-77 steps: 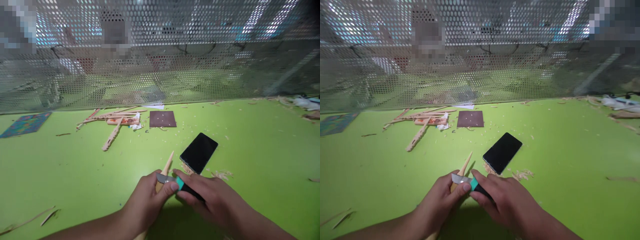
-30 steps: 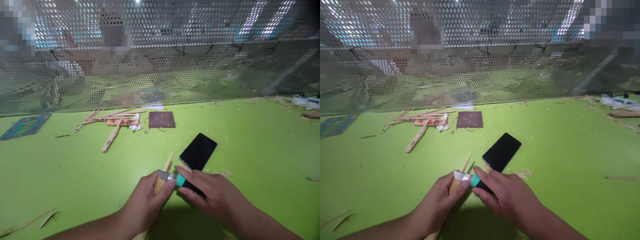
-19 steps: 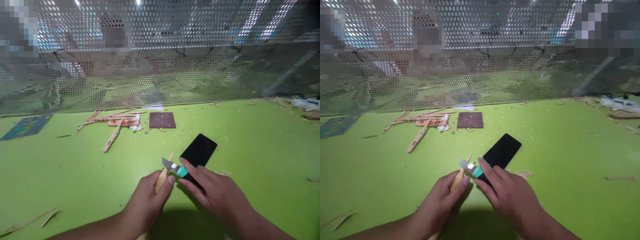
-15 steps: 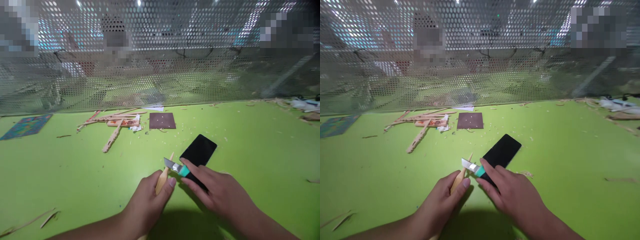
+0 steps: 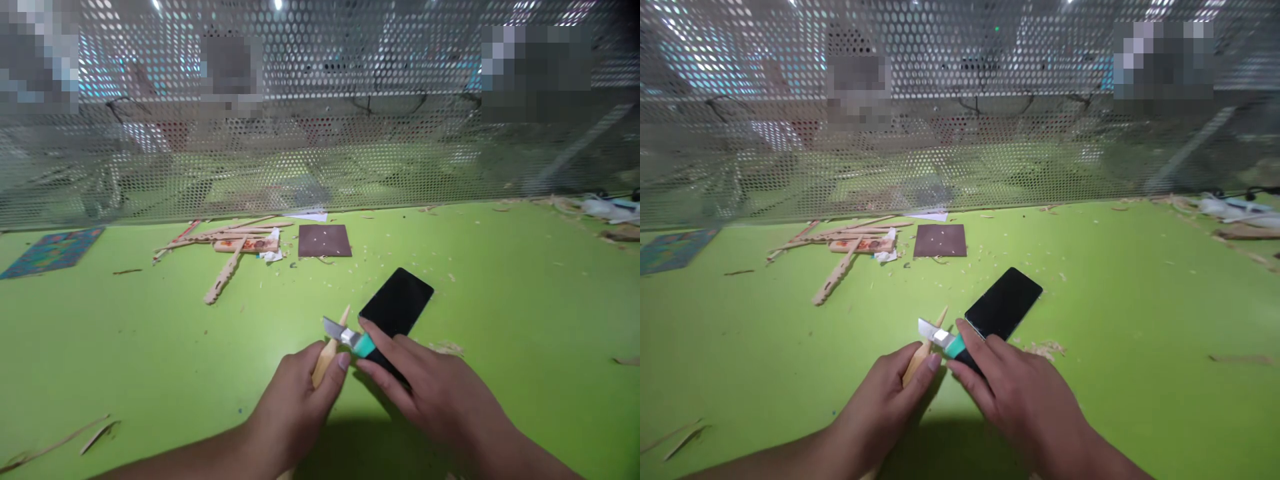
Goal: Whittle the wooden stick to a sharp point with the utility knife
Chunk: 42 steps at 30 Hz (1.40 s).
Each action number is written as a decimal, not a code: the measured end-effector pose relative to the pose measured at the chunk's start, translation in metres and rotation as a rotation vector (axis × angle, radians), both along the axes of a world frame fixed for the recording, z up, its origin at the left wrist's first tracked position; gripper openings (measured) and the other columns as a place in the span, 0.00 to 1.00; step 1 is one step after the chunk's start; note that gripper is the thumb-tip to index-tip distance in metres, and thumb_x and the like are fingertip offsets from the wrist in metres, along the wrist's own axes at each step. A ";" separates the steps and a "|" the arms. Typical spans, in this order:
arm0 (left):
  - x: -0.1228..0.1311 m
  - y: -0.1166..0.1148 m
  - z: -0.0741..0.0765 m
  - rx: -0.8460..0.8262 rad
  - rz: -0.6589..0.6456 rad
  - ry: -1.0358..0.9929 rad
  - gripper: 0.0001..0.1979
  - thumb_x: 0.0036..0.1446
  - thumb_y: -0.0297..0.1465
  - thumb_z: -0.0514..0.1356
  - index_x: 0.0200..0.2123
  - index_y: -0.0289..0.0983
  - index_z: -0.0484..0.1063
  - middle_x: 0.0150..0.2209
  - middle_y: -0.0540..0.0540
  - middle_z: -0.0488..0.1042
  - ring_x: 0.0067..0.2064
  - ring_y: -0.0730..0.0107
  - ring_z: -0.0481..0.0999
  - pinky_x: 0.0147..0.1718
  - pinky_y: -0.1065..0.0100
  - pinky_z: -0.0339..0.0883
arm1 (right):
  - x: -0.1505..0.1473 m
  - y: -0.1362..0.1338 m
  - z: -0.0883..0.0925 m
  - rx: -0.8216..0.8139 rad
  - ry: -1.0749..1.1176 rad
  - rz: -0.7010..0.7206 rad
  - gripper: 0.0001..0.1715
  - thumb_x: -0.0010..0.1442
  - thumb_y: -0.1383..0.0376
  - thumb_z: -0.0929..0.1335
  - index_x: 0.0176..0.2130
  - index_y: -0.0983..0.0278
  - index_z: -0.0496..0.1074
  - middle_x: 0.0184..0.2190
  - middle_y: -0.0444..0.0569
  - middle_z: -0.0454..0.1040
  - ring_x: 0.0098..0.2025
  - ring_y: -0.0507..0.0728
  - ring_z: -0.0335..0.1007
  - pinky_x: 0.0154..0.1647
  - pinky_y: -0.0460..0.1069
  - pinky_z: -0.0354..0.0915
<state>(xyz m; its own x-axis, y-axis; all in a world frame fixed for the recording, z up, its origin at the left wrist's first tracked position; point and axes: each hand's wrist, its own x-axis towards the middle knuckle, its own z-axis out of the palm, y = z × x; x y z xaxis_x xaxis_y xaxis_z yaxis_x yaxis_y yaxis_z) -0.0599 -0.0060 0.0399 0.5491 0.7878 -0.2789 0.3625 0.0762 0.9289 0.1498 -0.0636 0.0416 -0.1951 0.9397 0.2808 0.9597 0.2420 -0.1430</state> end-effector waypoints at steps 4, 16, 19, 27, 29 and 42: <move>-0.007 0.008 -0.002 -0.161 -0.069 -0.078 0.24 0.64 0.53 0.60 0.36 0.36 0.68 0.27 0.53 0.63 0.28 0.72 0.62 0.26 0.70 0.57 | 0.007 0.005 0.006 0.032 0.092 0.001 0.32 0.78 0.51 0.54 0.62 0.67 0.72 0.40 0.56 0.85 0.28 0.60 0.83 0.22 0.51 0.75; -0.009 0.016 0.006 -0.313 -0.140 -0.356 0.16 0.59 0.40 0.71 0.39 0.34 0.75 0.32 0.52 0.70 0.33 0.72 0.64 0.33 0.72 0.59 | 0.001 0.003 0.013 -0.391 0.469 0.216 0.22 0.74 0.58 0.61 0.60 0.60 0.74 0.48 0.53 0.84 0.44 0.61 0.83 0.41 0.53 0.77; -0.009 0.015 0.006 -0.343 -0.158 -0.393 0.16 0.58 0.41 0.71 0.38 0.34 0.75 0.32 0.50 0.71 0.34 0.69 0.67 0.36 0.70 0.61 | -0.002 0.003 0.014 -0.415 0.495 0.278 0.23 0.75 0.57 0.61 0.61 0.61 0.73 0.45 0.54 0.84 0.43 0.61 0.82 0.42 0.53 0.76; -0.007 0.015 0.007 -0.274 -0.155 -0.378 0.15 0.62 0.41 0.68 0.35 0.34 0.76 0.33 0.50 0.71 0.36 0.67 0.68 0.39 0.69 0.62 | -0.002 -0.003 -0.001 -0.287 0.398 0.239 0.26 0.76 0.56 0.60 0.65 0.65 0.69 0.47 0.58 0.83 0.42 0.63 0.83 0.38 0.54 0.76; -0.007 0.014 0.005 -0.263 -0.146 -0.380 0.15 0.62 0.41 0.68 0.34 0.34 0.75 0.32 0.50 0.71 0.36 0.68 0.68 0.40 0.69 0.62 | -0.002 -0.005 -0.005 -0.238 0.363 0.222 0.26 0.76 0.56 0.59 0.65 0.64 0.69 0.47 0.58 0.83 0.41 0.63 0.83 0.38 0.55 0.77; -0.009 0.010 -0.002 -0.218 -0.114 -0.254 0.21 0.67 0.49 0.60 0.37 0.35 0.71 0.27 0.54 0.61 0.29 0.73 0.58 0.28 0.72 0.55 | 0.005 0.006 -0.002 0.089 0.055 0.119 0.33 0.78 0.50 0.55 0.60 0.69 0.73 0.28 0.49 0.80 0.20 0.56 0.75 0.17 0.49 0.68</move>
<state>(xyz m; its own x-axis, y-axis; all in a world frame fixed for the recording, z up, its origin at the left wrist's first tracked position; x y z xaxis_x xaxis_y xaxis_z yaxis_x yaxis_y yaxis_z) -0.0685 0.0044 0.0380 0.7034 0.6544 -0.2774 0.1400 0.2551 0.9567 0.1551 -0.0581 0.0392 -0.2859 0.8815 0.3757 0.9146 0.3681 -0.1676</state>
